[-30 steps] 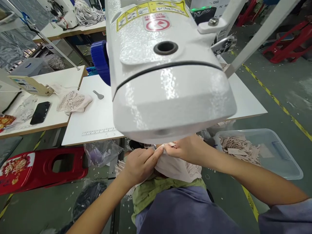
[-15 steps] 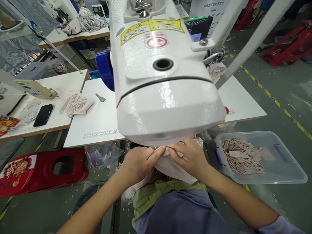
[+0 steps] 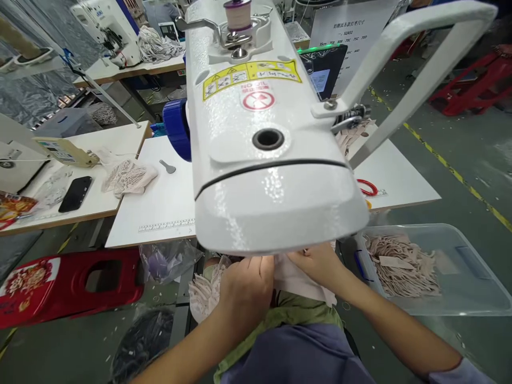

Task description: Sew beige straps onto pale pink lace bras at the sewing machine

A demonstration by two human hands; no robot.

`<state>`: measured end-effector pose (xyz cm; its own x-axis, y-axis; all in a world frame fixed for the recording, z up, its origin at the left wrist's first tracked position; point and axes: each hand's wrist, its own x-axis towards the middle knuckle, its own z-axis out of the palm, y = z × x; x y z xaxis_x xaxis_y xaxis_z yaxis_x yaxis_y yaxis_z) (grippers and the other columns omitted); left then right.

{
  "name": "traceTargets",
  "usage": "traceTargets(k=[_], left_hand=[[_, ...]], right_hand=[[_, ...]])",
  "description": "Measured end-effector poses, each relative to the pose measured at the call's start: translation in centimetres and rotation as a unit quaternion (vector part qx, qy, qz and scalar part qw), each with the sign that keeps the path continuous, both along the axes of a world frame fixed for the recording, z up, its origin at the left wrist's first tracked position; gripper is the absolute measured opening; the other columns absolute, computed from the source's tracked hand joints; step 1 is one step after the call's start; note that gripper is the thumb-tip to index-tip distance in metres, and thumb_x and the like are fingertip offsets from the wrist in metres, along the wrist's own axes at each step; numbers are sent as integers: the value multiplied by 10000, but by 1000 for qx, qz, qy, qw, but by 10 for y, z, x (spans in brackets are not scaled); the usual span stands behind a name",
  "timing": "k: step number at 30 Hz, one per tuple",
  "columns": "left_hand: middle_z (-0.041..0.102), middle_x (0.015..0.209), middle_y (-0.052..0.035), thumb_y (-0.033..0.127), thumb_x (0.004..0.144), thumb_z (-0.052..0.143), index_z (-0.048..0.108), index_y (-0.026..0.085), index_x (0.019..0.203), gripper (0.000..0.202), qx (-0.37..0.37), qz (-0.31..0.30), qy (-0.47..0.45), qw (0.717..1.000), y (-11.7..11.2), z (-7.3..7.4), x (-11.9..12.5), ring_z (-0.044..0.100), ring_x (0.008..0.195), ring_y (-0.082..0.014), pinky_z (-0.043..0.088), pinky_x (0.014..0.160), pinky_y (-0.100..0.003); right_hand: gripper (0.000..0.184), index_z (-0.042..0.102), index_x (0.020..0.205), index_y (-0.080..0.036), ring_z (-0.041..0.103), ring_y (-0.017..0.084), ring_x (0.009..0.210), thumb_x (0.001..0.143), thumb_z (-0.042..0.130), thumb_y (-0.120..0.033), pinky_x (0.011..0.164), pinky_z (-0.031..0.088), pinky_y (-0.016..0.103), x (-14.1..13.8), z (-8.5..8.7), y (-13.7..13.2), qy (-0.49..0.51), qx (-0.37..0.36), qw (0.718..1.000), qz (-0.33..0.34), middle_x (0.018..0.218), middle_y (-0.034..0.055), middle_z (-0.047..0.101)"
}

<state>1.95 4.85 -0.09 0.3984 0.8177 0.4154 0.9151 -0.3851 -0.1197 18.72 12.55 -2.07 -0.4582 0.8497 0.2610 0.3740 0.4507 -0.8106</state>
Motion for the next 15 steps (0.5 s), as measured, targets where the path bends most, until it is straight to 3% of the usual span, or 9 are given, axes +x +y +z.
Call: traceTargets(k=[3, 8, 15], left_hand=[[543, 516, 24, 65, 866, 467, 560, 76, 1105, 257, 0, 20, -2, 1000, 1, 1, 4, 540, 423, -162, 311, 440, -316], [580, 522, 5, 73, 861, 486, 580, 99, 1076, 236, -5, 44, -2, 999, 2, 1, 6, 546, 410, -171, 299, 430, -318], [593, 527, -10, 95, 878, 494, 594, 107, 1073, 220, -13, 51, 2, 999, -1, -5, 6, 561, 414, -171, 313, 433, -306]], right_hand=[[305, 726, 1044, -244, 639, 247, 1127, 816, 536, -174, 964, 547, 386, 0, 5, 15, 16, -21, 999, 42, 1264, 66, 653], [289, 746, 1000, -260, 630, 239, 1148, 801, 559, -165, 997, 527, 381, -2, 7, 30, 12, -23, 997, 79, 1174, 52, 696], [177, 758, 930, -288, 658, 256, 1047, 815, 637, -228, 848, 584, 382, -5, 9, 34, 0, -20, 997, 72, 940, 56, 719]])
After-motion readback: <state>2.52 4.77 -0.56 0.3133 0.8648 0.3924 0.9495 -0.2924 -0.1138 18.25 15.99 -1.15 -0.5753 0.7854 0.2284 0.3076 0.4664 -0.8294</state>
